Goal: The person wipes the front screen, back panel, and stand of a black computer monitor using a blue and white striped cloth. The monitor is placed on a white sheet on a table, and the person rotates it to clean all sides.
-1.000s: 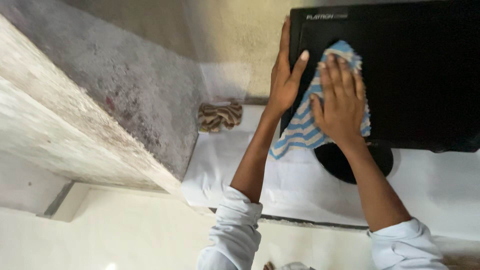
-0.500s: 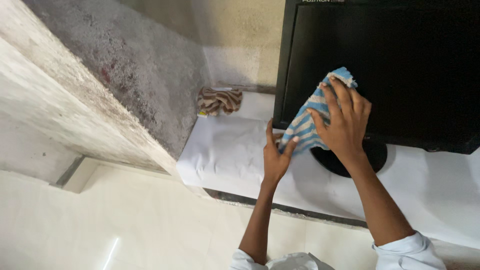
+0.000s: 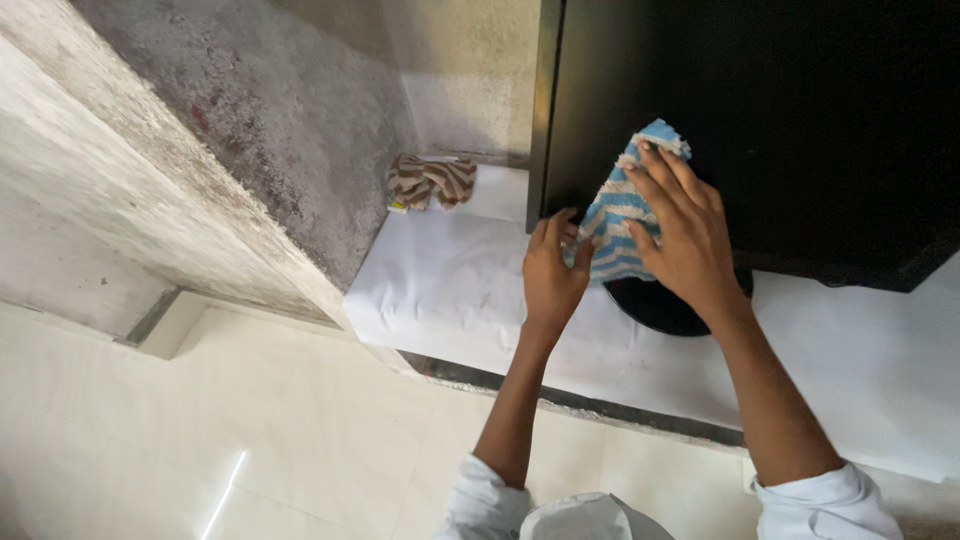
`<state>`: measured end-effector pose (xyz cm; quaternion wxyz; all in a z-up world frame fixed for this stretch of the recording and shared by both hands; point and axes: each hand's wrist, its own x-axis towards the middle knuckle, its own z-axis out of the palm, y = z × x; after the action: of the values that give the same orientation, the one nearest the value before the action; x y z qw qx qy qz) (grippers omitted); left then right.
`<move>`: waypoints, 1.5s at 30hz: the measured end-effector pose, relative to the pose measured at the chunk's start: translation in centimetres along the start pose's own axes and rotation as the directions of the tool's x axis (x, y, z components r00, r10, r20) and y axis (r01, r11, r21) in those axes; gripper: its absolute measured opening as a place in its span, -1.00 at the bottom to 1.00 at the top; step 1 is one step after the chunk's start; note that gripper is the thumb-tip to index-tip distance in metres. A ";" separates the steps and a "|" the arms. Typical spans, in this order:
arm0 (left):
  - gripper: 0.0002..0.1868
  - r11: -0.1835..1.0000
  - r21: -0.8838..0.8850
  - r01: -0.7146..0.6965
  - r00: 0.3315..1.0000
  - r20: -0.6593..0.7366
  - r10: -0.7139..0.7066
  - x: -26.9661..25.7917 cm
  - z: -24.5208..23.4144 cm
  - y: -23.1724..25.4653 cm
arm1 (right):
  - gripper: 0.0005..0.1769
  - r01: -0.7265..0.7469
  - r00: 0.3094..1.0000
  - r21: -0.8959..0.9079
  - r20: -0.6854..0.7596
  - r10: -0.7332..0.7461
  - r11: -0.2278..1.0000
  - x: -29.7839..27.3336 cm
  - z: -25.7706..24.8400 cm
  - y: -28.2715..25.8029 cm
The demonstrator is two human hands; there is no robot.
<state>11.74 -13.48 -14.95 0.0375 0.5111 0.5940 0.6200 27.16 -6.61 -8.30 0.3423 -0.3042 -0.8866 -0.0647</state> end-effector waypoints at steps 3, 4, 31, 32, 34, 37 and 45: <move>-0.76 0.984 0.145 -0.102 0.992 -0.059 0.111 0.4 1.5 -0.1 | -0.29 -0.034 0.997 0.062 0.074 0.029 0.998 0.0 -1.3 0.6; -0.78 0.997 0.030 -0.067 0.997 -0.046 0.069 0.6 1.7 -0.3 | -0.30 -0.019 0.997 0.094 0.076 0.011 0.995 -0.1 -1.7 0.9; -0.42 0.949 -0.299 -0.103 0.940 0.283 0.191 -0.8 -5.4 7.1 | -0.45 -0.518 0.855 0.725 0.431 0.289 0.453 -6.5 -2.4 0.6; -0.47 0.953 -0.291 -0.088 0.947 0.273 0.171 -1.4 -5.3 6.9 | -0.46 -0.500 0.865 0.755 0.412 0.287 0.424 -6.6 -2.7 1.0; -0.52 0.961 -0.253 -0.112 0.953 0.248 0.176 -2.8 -4.7 6.6 | -0.47 -0.487 0.870 0.771 0.383 0.311 0.410 -6.8 -2.9 1.7; -0.60 0.972 -0.165 -0.164 0.957 0.211 0.198 -4.9 -3.2 6.5 | -0.49 -0.502 0.858 0.737 0.361 0.365 0.453 -7.2 -2.8 2.4; -0.84 0.978 -0.095 -0.183 0.970 0.143 0.195 -4.5 -3.1 6.8 | -0.64 -0.319 0.947 0.562 0.155 0.282 0.763 -7.7 -4.6 4.6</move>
<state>15.63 -20.57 -11.64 0.0441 0.6092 0.5122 0.6038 36.96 -8.20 -10.21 0.3971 -0.3251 -0.8134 0.2738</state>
